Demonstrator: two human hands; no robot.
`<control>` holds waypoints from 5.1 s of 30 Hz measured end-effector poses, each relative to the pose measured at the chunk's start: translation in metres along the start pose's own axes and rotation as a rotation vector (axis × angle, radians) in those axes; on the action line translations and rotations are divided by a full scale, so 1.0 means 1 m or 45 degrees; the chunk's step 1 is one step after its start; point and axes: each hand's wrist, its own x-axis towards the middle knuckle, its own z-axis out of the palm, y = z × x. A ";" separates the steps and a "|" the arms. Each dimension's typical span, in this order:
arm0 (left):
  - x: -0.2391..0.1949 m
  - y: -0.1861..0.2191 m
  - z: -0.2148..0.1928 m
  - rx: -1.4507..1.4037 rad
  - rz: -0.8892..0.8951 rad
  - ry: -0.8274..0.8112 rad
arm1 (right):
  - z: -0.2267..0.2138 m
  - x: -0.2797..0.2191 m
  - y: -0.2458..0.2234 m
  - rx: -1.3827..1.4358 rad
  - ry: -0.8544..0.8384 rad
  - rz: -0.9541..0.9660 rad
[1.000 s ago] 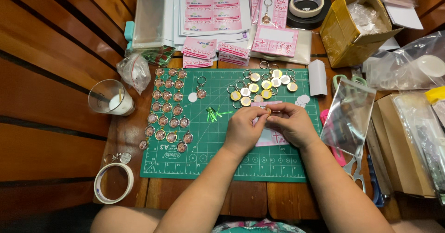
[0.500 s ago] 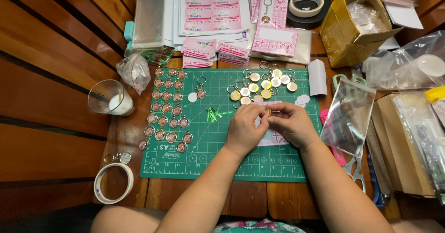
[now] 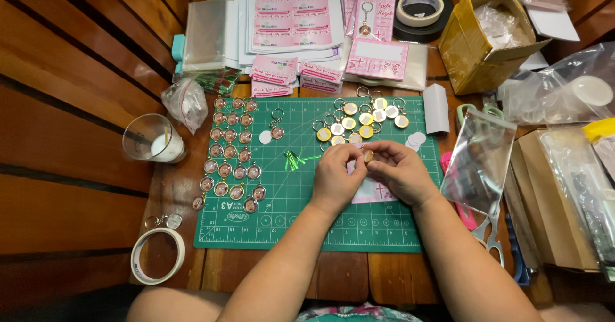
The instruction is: The person places a keychain onto a card and puts it into a plastic bag, and then places a printed slip into a larger plastic bag.
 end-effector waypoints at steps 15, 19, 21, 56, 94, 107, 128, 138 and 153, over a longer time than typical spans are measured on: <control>0.135 0.035 0.062 -0.100 0.058 -0.021 | -0.005 0.005 0.013 0.064 0.051 -0.051; 0.214 0.043 0.153 -0.197 0.347 -0.033 | -0.007 0.009 0.012 -0.042 0.026 -0.084; 0.240 0.050 0.186 0.035 0.423 -0.059 | -0.007 0.011 0.012 -0.119 0.020 -0.107; -0.001 -0.002 -0.026 0.647 -0.700 -0.600 | -0.033 0.005 0.020 0.255 -0.098 0.028; -0.019 -0.058 0.023 -1.539 -0.985 0.143 | 0.062 -0.017 -0.022 -1.878 -0.132 -0.779; -0.018 -0.048 0.018 -1.570 -1.022 0.125 | 0.052 -0.017 -0.019 -1.841 -0.092 -0.794; -0.019 -0.062 0.020 -1.521 -1.071 0.064 | 0.057 -0.019 -0.033 -1.939 -0.280 -0.631; -0.016 -0.056 0.015 -1.518 -1.113 0.044 | 0.056 -0.018 -0.033 -1.906 -0.301 -0.662; -0.019 -0.069 0.015 -1.580 -1.135 0.065 | 0.068 -0.028 -0.058 -1.405 -0.059 -0.608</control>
